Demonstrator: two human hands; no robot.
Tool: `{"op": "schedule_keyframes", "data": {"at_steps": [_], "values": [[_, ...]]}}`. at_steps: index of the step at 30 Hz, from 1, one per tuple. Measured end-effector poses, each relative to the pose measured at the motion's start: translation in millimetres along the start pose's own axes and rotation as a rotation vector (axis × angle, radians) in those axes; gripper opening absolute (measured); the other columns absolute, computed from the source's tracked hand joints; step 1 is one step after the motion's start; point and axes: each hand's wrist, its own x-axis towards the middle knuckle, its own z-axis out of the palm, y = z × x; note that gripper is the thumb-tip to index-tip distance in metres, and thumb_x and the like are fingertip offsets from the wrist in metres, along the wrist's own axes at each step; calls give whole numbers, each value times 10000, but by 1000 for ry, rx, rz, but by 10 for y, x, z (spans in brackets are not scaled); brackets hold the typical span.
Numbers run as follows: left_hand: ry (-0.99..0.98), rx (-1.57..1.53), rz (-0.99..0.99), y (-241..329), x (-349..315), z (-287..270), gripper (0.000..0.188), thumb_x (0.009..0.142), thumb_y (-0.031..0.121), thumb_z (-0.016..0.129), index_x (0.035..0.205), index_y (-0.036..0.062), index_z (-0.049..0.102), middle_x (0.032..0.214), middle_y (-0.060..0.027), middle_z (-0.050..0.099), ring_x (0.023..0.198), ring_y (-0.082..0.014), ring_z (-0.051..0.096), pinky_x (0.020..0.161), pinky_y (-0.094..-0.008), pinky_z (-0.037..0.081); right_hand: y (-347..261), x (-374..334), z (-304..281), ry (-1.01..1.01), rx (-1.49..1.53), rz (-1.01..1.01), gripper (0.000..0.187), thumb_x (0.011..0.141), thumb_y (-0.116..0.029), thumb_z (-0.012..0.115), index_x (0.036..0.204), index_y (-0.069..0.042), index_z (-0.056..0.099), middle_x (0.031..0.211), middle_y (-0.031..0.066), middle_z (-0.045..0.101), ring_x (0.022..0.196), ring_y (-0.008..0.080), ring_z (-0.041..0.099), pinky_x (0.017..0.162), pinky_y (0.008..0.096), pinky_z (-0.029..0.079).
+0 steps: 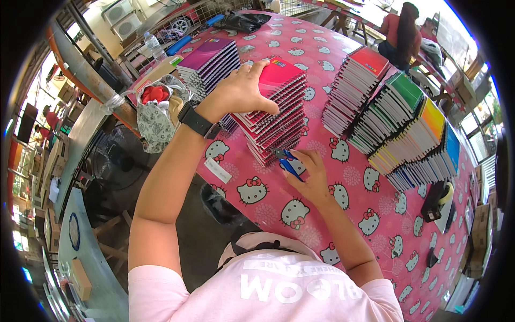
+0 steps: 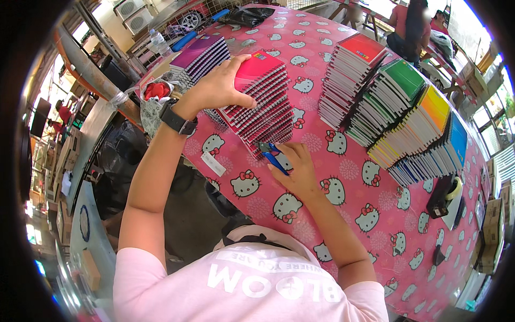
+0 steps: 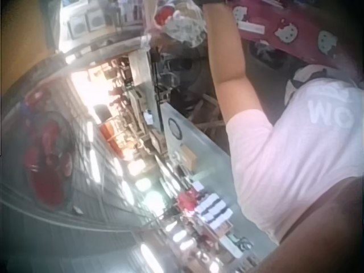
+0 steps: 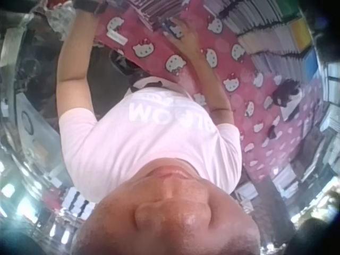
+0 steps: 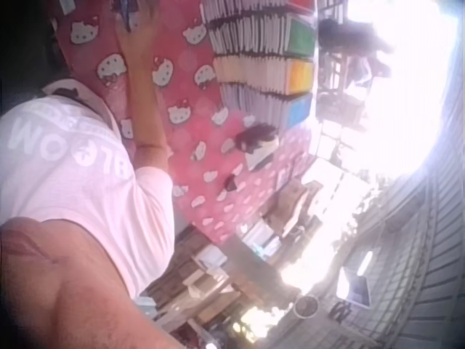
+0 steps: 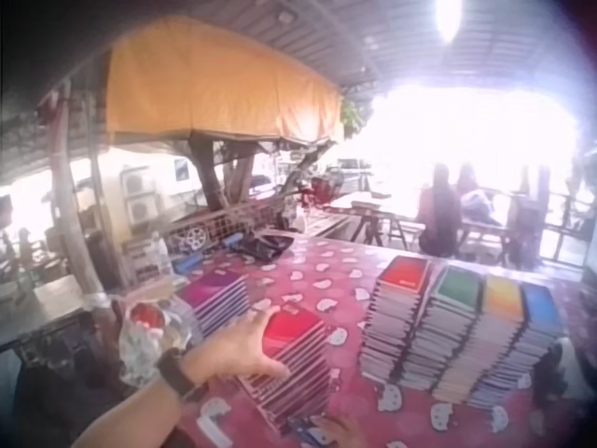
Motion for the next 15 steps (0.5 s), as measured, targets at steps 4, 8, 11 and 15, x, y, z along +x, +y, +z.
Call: {"op": "schedule_keyframes", "data": {"at_steps": [4,8,11,15], "values": [[0,13,-8,-11,17,-12,1038,563,456,780,1393,85,279,1296,-243,430,1205,-384,423,1005,-411,360,-12,25,25,-72,-51,13,463,703,-179,734,1114,-31,578,971,133,590,871,281,560,768,369,461],[9,5,-3,-10,12,14,1026,569,447,779,1391,83,284,1294,-240,434,1203,-383,425,1005,-410,359,57,-48,70,-184,369,406,467,715,-177,745,1124,-24,579,935,128,611,812,227,597,736,312,475],[11,-3,2,4,20,4,1020,572,443,779,1389,78,288,1300,-235,432,1203,-382,425,1008,-410,354,72,-41,74,-240,671,717,455,728,-185,737,1120,-19,577,934,133,610,807,228,599,740,309,477],[16,-12,1,-38,3,5,1028,567,450,777,1389,70,289,1308,-233,427,1206,-382,424,1014,-410,347,-40,-103,102,-101,9,183,440,729,-196,726,1103,-21,576,1003,148,587,914,274,567,791,360,463]]}}
